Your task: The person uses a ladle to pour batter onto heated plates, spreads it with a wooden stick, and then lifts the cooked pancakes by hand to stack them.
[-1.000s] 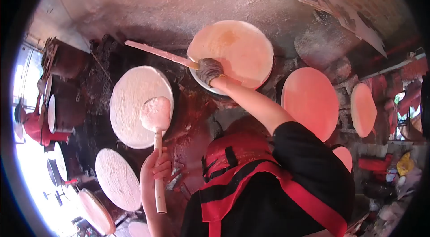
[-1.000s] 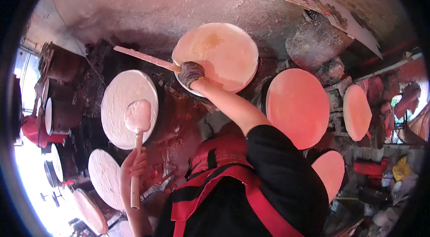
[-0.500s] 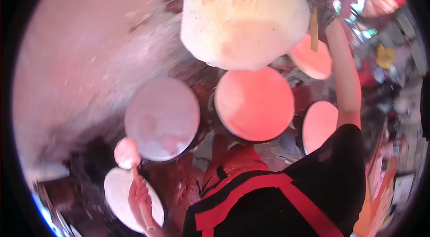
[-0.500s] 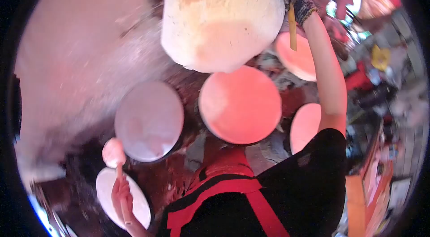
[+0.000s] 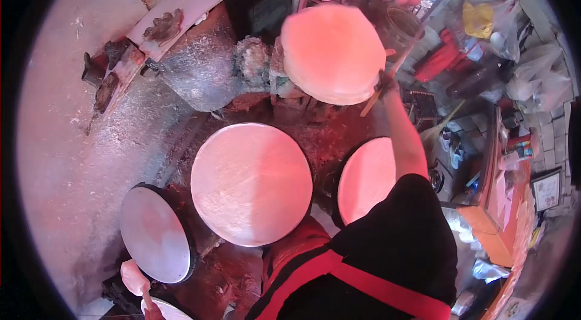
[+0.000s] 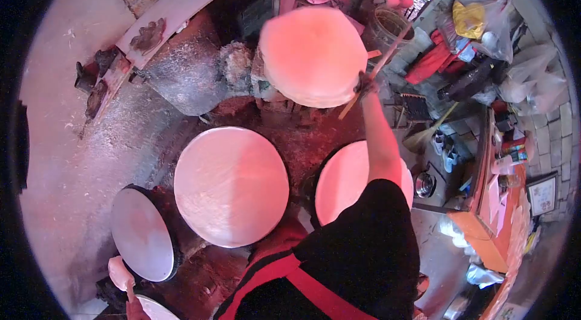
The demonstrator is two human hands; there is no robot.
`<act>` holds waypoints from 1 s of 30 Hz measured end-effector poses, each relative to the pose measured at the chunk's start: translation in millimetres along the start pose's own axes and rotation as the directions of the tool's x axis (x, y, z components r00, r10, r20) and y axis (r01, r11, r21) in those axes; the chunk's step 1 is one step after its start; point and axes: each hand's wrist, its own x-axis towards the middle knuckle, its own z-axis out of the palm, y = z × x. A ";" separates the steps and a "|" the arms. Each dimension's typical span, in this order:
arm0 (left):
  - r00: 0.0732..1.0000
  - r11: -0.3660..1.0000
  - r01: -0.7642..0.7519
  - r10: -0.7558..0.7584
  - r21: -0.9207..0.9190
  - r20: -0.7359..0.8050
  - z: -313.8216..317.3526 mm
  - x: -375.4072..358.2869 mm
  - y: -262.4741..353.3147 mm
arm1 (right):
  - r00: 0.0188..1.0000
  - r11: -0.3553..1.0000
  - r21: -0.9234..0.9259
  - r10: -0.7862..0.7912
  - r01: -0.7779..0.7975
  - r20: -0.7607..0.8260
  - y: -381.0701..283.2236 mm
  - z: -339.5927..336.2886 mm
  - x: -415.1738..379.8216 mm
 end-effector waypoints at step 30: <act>0.862 0.077 -0.362 0.407 0.929 0.302 10.1 10.4 35.7 | -0.048 0.729 -0.579 0.636 0.365 0.770 93.0 261.2 -573.4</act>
